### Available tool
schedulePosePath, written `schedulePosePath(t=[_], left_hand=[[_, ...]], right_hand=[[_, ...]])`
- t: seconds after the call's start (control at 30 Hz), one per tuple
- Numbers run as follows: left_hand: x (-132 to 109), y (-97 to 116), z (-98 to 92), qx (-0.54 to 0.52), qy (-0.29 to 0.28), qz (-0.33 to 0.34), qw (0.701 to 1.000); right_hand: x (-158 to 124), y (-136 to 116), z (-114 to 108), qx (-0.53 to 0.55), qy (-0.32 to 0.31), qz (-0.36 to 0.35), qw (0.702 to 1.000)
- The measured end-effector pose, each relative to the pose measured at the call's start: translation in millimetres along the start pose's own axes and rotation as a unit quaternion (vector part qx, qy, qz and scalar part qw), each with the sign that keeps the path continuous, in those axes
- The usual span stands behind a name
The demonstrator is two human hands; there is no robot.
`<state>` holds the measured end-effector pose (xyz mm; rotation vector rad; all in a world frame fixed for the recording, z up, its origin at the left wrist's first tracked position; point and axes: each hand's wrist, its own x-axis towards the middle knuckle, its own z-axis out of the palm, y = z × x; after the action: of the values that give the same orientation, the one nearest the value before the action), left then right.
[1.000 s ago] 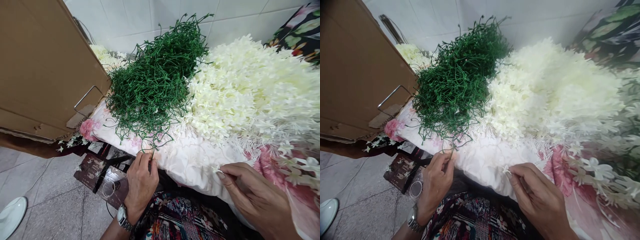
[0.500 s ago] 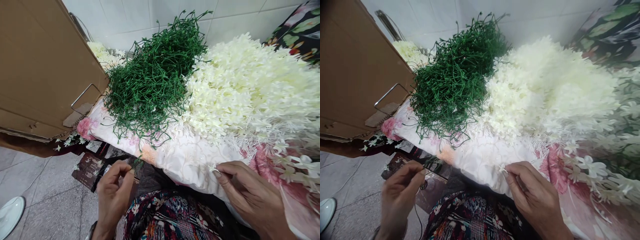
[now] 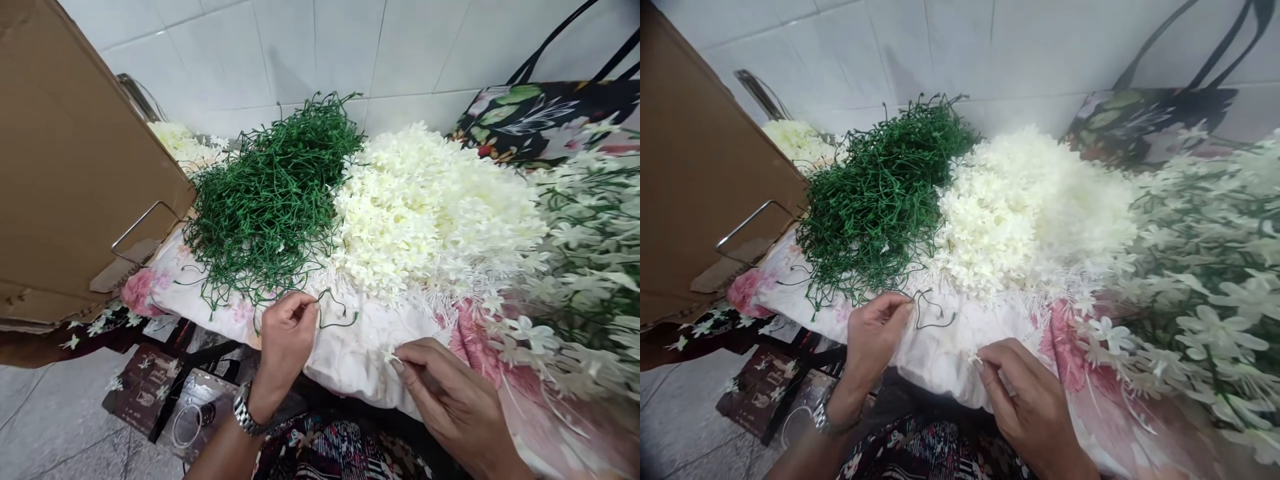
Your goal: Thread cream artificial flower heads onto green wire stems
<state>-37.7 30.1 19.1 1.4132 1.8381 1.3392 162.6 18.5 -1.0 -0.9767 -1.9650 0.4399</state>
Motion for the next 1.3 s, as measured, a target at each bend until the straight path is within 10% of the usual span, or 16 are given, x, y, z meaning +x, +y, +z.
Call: schedulePosePath(t=[0.13,0.43,0.67,0.87,1.0,1.3], left_hand=[[-8.7,10.2,-4.3,-0.010,0.024,0.060,0.998],[-20.8,39.7,39.8,-0.228,-0.157,-0.074,0.958],[-32.6,36.8,62.7,-0.314,-0.177,-0.102,0.927],[-39.1,40.8,53.3,-0.047,-0.145,0.101,0.983],[-43.1,47.7,43.6,0.117,-0.157,0.361,0.912],[-47.9,22.3,38.5,0.015,-0.237,0.241,0.941]], right_hand=[[0.2,-1.3,0.8,0.018,0.003,0.006,1.000],[1.0,-1.2,-10.1,0.064,0.083,0.070,0.992],[-1.9,3.7,-31.3,0.064,0.061,0.110,0.990],[-2.5,0.5,-44.5,0.087,0.007,0.122,0.989],[-3.9,-1.4,-43.1,0.085,-0.052,0.109,0.989],[-7.2,-8.9,-23.7,0.123,-0.053,0.103,0.986]])
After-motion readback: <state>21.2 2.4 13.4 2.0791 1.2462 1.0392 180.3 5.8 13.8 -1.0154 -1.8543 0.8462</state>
